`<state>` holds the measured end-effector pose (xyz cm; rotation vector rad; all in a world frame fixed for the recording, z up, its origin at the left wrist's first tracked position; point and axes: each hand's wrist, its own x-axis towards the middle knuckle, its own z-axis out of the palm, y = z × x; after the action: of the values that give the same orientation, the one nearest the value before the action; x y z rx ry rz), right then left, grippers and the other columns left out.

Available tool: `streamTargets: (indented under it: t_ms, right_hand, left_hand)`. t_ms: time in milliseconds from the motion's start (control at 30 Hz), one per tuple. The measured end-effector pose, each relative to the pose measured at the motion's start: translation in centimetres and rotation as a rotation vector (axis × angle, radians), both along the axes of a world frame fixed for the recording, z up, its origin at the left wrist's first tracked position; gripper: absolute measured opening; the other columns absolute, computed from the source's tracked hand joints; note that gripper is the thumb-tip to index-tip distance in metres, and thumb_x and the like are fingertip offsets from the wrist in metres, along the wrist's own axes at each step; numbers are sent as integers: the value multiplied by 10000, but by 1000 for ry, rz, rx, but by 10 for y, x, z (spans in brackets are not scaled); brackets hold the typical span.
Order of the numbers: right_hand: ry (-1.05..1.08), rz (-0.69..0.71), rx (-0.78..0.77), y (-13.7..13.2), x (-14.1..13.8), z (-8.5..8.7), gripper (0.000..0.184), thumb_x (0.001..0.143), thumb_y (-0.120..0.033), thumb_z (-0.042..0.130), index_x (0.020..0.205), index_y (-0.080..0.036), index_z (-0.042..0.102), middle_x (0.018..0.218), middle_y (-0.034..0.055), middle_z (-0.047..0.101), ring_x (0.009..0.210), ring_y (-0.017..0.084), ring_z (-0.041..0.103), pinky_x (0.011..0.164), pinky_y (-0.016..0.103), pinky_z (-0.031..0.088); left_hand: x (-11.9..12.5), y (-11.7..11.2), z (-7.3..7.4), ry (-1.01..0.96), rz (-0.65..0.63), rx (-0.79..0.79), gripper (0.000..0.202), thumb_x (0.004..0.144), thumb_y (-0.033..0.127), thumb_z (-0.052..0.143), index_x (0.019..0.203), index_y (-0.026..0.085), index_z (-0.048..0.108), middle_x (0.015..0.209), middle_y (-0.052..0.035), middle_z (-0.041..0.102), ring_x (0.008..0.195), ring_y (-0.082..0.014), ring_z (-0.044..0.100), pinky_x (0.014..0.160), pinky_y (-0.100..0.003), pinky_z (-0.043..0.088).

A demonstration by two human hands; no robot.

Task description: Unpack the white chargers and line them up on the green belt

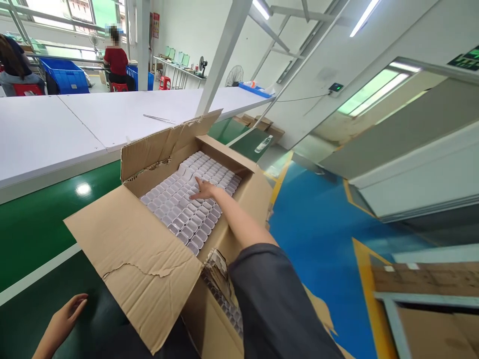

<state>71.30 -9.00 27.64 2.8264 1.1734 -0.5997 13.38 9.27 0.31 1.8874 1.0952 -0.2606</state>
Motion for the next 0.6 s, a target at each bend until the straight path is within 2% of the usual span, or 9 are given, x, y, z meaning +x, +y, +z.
streamTargets:
  t_ms: [100,167,267,333,400,500,600]
  right_hand:
    - [-33,-6,-69,14,11,-18,1217,630,-559,816,1578,-183,151,1490,244,394,1399,440,343,1125,563,283]
    - [-57,-13,-94,20,12,-28,1220,630,-508,823,1581,-205,122,1522,246,336,1412,444,316,1133,567,243]
    - [-77,-63,-116,27,8,-40,1229,638,-444,815,1581,-176,74,1512,299,296,1344,467,403,1072,565,313]
    - [-80,-86,-107,28,4,-42,1216,649,-423,802,1576,-137,69,1472,326,333,1307,474,439,1045,567,333]
    - [-72,-77,-73,26,-2,-37,1176,653,-400,792,1567,-111,111,1418,318,405,1306,469,437,1054,575,315]
    - [-33,-20,19,24,-16,-14,1095,659,-360,772,1553,-127,184,1342,252,506,1292,423,461,1070,555,320]
    - [8,55,155,17,-47,19,1042,743,-360,682,1571,-160,82,1372,195,493,1277,327,495,1068,467,380]
  left_hand:
    - [-26,0,-12,48,37,-3,576,810,661,410,1141,245,631,1124,-49,734,1117,-268,667,905,-323,541]
    - [-35,0,-16,63,41,-13,555,808,659,413,1115,257,641,1103,-32,741,1104,-262,675,891,-315,549]
    - [-33,-1,-15,48,53,5,525,813,639,416,1099,265,646,1067,-23,752,1095,-258,681,890,-317,550]
    - [-27,-2,-11,25,65,22,509,820,613,407,1099,259,645,1065,-30,753,1098,-256,680,903,-323,543]
    - [-19,-3,-7,16,54,22,491,819,585,405,1088,253,647,1054,-36,755,1078,-256,686,905,-331,540]
    - [-13,-5,-2,16,23,22,470,807,558,420,1069,250,659,1024,-39,759,1043,-257,697,893,-338,543]
    - [-11,-4,2,-10,10,49,457,809,542,431,1058,240,668,1022,-57,760,1025,-266,704,866,-348,553]
